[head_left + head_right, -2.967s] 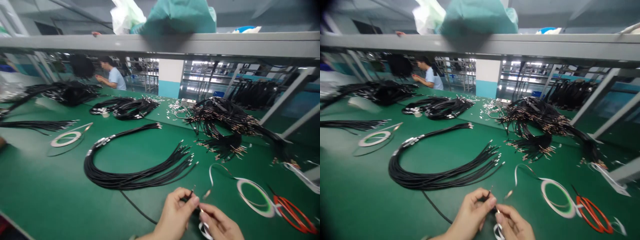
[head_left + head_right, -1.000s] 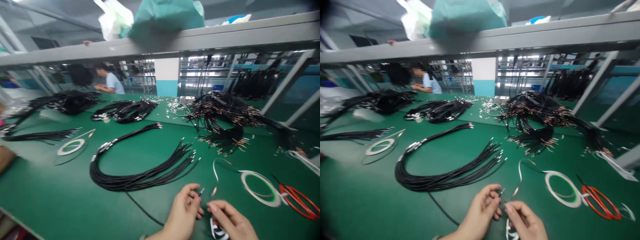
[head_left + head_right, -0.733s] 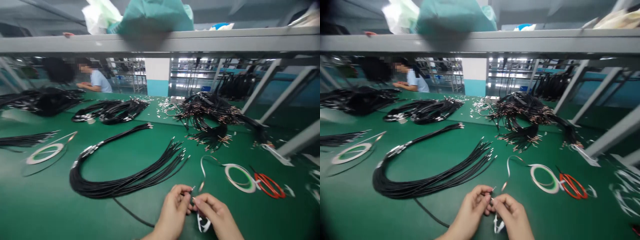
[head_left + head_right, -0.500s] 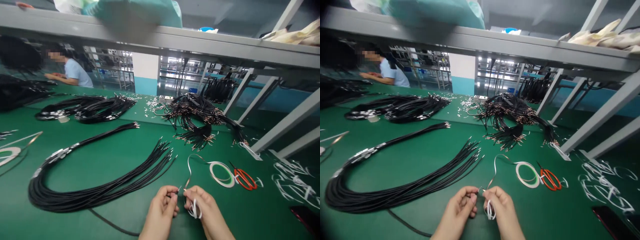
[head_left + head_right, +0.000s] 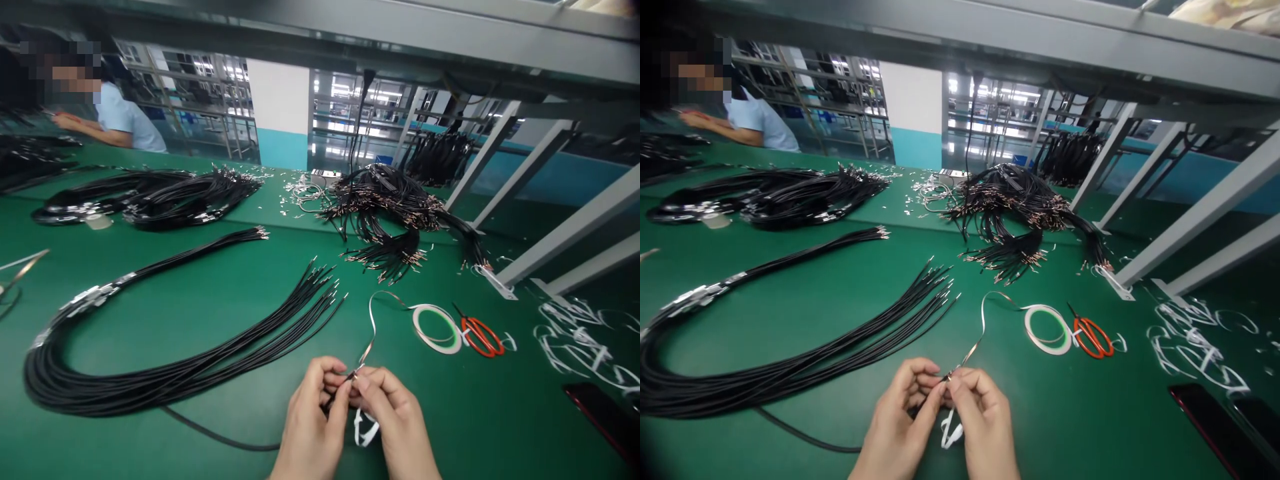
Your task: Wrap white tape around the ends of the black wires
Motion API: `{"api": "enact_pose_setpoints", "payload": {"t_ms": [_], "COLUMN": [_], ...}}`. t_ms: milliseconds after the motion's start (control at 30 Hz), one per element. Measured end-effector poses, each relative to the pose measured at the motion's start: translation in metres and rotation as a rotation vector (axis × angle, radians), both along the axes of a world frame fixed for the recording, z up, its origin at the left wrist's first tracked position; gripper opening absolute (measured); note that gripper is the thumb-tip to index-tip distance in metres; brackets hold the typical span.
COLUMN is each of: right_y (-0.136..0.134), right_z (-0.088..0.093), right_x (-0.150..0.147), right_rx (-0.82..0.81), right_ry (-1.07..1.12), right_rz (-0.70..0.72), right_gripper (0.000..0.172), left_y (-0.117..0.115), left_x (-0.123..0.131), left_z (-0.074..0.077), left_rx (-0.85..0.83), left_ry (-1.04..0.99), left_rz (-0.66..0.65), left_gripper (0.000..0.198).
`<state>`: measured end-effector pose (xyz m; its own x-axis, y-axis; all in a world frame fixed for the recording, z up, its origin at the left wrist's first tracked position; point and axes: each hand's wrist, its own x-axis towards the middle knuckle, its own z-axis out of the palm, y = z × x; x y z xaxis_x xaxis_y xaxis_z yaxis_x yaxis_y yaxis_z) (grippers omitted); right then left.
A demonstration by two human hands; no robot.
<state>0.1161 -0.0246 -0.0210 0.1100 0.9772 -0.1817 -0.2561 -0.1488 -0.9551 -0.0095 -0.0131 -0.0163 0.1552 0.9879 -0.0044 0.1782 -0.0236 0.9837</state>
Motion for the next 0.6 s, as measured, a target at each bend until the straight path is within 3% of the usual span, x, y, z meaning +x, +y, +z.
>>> {"api": "enact_pose_setpoints", "payload": {"t_ms": [133,600], "right_y": [-0.0005,0.0000], "right_z": [0.0025,0.0055], "right_x": [-0.0021,-0.0034], "right_rx": [-0.010,-0.008], "right_ry": [0.093,0.008], "right_rz": [-0.013,-0.065], "right_gripper": [0.028,0.031], "left_y": [-0.0001,0.0017], "left_x": [0.0017,0.0016], "left_z": [0.0015,0.0038], "left_rx": [0.016,-0.013], "left_ry": [0.020,-0.055], "left_rz": [0.021,-0.003], "left_gripper": [0.015,0.016]}}
